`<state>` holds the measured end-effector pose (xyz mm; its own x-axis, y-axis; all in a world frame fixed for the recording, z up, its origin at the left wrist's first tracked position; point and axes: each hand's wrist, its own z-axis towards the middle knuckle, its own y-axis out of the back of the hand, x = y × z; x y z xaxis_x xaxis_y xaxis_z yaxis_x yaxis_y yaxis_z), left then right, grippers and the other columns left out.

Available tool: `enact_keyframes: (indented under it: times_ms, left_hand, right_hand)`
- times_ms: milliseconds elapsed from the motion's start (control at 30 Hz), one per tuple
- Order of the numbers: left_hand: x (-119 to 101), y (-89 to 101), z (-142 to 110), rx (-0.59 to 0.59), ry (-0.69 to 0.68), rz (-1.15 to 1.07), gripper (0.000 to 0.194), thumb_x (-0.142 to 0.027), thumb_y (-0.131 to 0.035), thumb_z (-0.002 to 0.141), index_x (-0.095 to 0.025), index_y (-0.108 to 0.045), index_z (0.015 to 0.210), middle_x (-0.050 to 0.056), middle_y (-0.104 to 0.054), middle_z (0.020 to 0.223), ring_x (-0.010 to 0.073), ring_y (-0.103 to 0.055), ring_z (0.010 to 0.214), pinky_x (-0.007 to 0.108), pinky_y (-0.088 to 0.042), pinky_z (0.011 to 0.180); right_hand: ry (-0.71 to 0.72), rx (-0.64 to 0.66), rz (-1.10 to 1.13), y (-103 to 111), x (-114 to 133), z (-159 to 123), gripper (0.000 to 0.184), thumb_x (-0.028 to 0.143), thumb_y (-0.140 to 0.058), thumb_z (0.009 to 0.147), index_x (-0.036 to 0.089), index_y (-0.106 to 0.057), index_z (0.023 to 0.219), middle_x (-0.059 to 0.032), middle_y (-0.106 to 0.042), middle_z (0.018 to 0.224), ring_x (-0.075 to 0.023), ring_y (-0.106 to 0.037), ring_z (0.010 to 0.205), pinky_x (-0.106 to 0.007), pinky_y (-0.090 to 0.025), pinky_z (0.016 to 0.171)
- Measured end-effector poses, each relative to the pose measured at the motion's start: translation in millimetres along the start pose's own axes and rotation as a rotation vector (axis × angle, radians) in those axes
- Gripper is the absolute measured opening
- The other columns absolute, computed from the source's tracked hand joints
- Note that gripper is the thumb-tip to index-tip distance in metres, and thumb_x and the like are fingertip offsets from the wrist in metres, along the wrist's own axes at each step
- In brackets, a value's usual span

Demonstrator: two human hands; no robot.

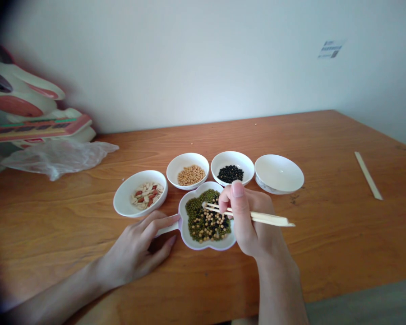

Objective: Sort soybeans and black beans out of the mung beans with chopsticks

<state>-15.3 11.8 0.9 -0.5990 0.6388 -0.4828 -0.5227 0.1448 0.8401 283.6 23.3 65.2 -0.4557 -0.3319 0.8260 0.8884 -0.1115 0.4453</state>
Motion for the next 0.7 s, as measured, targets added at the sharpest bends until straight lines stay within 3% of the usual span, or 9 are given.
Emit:
enact_keyframes:
  times_ms: [133,433,567,700]
  left_hand:
    - [0,0.0,2,-0.006,-0.012,-0.007,0.056,-0.018,-0.062,0.103,-0.031,-0.046,0.155,0.007,-0.067,0.120,0.0220,-0.072,0.100,0.039,-0.064,0.088]
    - [1,-1.0,2,-0.005,-0.013,-0.011,0.056,-0.018,-0.062,0.103,-0.030,-0.045,0.155,0.007,-0.067,0.120,0.0221,-0.072,0.100,0.039,-0.065,0.088]
    - [0,-0.6,2,-0.006,-0.008,-0.008,0.056,-0.018,-0.062,0.103,-0.030,-0.045,0.155,0.007,-0.067,0.120,0.0219,-0.073,0.099,0.039,-0.065,0.087]
    - [-1,-0.5,0,-0.005,-0.011,-0.001,0.057,-0.018,-0.062,0.103,-0.030,-0.045,0.156,0.007,-0.067,0.119,0.0218,-0.073,0.099,0.039,-0.066,0.086]
  right_hand:
    - [0.023,-0.041,0.014,1,1,-1,0.081,0.068,-0.020,0.111,0.022,-0.064,0.062,-0.0027,-0.056,0.055,-0.0150,-0.052,0.054,-0.034,-0.037,0.056]
    - [0.099,-0.312,0.149,3,-7,1,0.090,0.082,-0.019,0.103,0.022,-0.068,0.057,-0.0048,-0.058,0.047,-0.0169,-0.055,0.044,-0.031,-0.037,0.043]
    - [0.084,-0.558,0.252,-10,6,7,0.088,0.074,-0.014,0.107,0.022,-0.063,0.055,-0.0040,-0.052,0.043,-0.0164,-0.052,0.042,-0.030,-0.035,0.042]
    - [0.018,-0.625,0.346,-30,17,14,0.084,0.072,-0.016,0.108,0.022,-0.061,0.058,-0.0033,-0.051,0.046,-0.0166,-0.053,0.047,-0.030,-0.038,0.047]
